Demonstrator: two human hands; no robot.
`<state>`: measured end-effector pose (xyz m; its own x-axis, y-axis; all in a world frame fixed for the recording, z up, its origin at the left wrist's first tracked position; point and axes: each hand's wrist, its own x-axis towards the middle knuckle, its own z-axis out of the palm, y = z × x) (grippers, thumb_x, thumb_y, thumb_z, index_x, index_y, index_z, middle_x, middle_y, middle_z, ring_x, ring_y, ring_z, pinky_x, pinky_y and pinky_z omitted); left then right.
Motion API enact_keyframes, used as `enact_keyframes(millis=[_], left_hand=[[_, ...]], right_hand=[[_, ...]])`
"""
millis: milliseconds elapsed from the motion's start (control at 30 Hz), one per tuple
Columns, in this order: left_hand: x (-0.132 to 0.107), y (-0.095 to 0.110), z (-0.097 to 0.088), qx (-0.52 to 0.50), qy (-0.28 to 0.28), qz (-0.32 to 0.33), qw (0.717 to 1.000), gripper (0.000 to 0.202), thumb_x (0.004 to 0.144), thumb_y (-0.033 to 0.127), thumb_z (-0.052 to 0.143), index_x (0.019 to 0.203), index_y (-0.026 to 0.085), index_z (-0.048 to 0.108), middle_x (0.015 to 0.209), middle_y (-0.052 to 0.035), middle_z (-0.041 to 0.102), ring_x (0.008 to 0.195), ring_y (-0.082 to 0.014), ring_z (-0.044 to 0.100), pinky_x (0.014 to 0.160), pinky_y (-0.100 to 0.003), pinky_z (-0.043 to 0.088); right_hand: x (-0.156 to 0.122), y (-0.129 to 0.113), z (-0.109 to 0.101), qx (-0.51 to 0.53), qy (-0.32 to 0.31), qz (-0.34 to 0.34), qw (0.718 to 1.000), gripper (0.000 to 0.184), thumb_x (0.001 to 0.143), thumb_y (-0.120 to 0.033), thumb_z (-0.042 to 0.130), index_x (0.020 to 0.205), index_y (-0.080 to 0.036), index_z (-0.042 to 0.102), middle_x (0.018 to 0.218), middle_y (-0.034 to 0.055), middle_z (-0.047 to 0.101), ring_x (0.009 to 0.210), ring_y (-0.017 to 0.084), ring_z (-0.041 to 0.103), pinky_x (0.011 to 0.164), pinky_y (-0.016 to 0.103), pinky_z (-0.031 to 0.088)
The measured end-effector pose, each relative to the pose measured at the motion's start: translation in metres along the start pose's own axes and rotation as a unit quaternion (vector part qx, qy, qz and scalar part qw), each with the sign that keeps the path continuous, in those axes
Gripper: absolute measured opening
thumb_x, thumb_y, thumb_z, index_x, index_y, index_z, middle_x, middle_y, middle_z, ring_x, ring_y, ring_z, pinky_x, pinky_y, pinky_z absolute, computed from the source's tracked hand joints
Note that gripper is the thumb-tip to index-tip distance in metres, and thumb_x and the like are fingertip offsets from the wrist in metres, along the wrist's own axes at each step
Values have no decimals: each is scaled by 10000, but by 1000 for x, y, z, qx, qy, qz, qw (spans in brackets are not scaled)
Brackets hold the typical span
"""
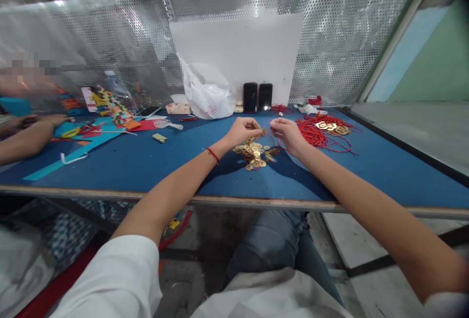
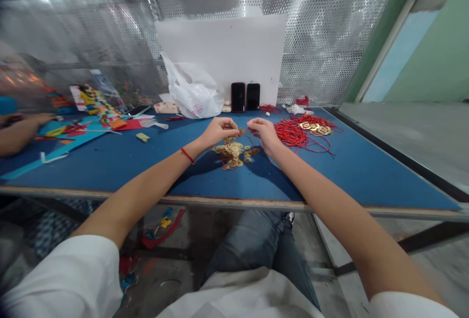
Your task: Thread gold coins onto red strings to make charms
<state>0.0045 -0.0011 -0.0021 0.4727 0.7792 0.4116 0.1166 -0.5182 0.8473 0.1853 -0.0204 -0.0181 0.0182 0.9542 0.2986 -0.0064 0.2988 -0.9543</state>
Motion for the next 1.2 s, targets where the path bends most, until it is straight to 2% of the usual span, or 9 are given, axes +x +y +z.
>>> enact_keyframes(millis=[133, 333, 467, 533, 633, 767, 867, 1033, 1200], left_hand=[[1, -3, -2, 1, 29, -13, 999, 132, 679, 211, 721, 683, 121, 624, 659, -38, 670, 580, -100, 587, 568, -235, 451], [1, -4, -1, -50, 39, -50, 997, 138, 666, 202, 730, 689, 121, 621, 683, -46, 688, 586, -101, 595, 565, -228, 453], [0, -2, 0, -50, 44, -79, 995, 164, 654, 219, 749, 680, 127, 615, 689, -49, 694, 589, -116, 599, 573, -246, 467], [0, -2, 1, -44, 39, -78, 995, 179, 643, 233, 761, 681, 127, 622, 685, -46, 689, 605, -124, 604, 591, -255, 467], [0, -4, 1, -47, 21, -71, 996, 201, 633, 257, 773, 687, 122, 635, 689, -43, 683, 629, -129, 606, 617, -261, 459], [-1, -5, 0, -71, 10, -76, 995, 212, 613, 260, 780, 683, 121, 636, 655, -15, 653, 589, -106, 571, 574, -233, 431], [-2, -3, -1, -108, 1, -97, 989, 197, 633, 234, 766, 709, 120, 625, 645, 2, 627, 553, -83, 546, 538, -209, 418], [-3, -1, -4, -222, -80, -137, 962, 160, 702, 172, 708, 764, 129, 567, 654, 12, 595, 558, -91, 575, 590, -232, 475], [-5, 3, -5, -289, -145, -200, 925, 213, 829, 338, 604, 813, 127, 577, 711, -42, 641, 630, -161, 639, 617, -288, 512]], right_hand=[[11, 7, -15, -29, 115, -22, 993, 225, 610, -398, 588, 679, -215, 479, 641, -17, 484, 579, 116, 445, 585, 268, 385], [15, 18, -16, -156, 117, -13, 981, 96, 661, -297, 512, 666, -209, 473, 652, 7, 496, 629, 150, 470, 623, 294, 393], [10, 14, -12, -288, 143, -124, 939, 164, 691, -227, 503, 851, -194, 520, 883, 79, 600, 837, 209, 541, 786, 352, 425], [5, 7, -8, -307, 111, -206, 922, 226, 751, -231, 488, 966, -184, 538, 1036, 111, 610, 977, 225, 545, 885, 372, 406], [-4, -2, -1, -316, -18, -266, 910, 237, 858, -321, 450, 1009, -180, 566, 1109, 110, 619, 1046, 218, 539, 926, 355, 384], [-7, -2, 3, -350, -141, -214, 901, 320, 890, -451, 432, 774, -181, 560, 783, 49, 629, 758, 174, 552, 723, 290, 400], [-4, 0, -1, -323, -153, -198, 913, 420, 903, -498, 386, 637, -189, 489, 619, 10, 544, 612, 138, 483, 624, 266, 354], [-5, -7, -2, -260, -123, -229, 930, 471, 899, -554, 390, 602, -195, 461, 598, 5, 517, 596, 133, 454, 615, 266, 339], [-10, -13, 1, -349, -100, -285, 887, 421, 945, -485, 331, 628, -211, 376, 589, -6, 451, 581, 135, 398, 605, 272, 294]])
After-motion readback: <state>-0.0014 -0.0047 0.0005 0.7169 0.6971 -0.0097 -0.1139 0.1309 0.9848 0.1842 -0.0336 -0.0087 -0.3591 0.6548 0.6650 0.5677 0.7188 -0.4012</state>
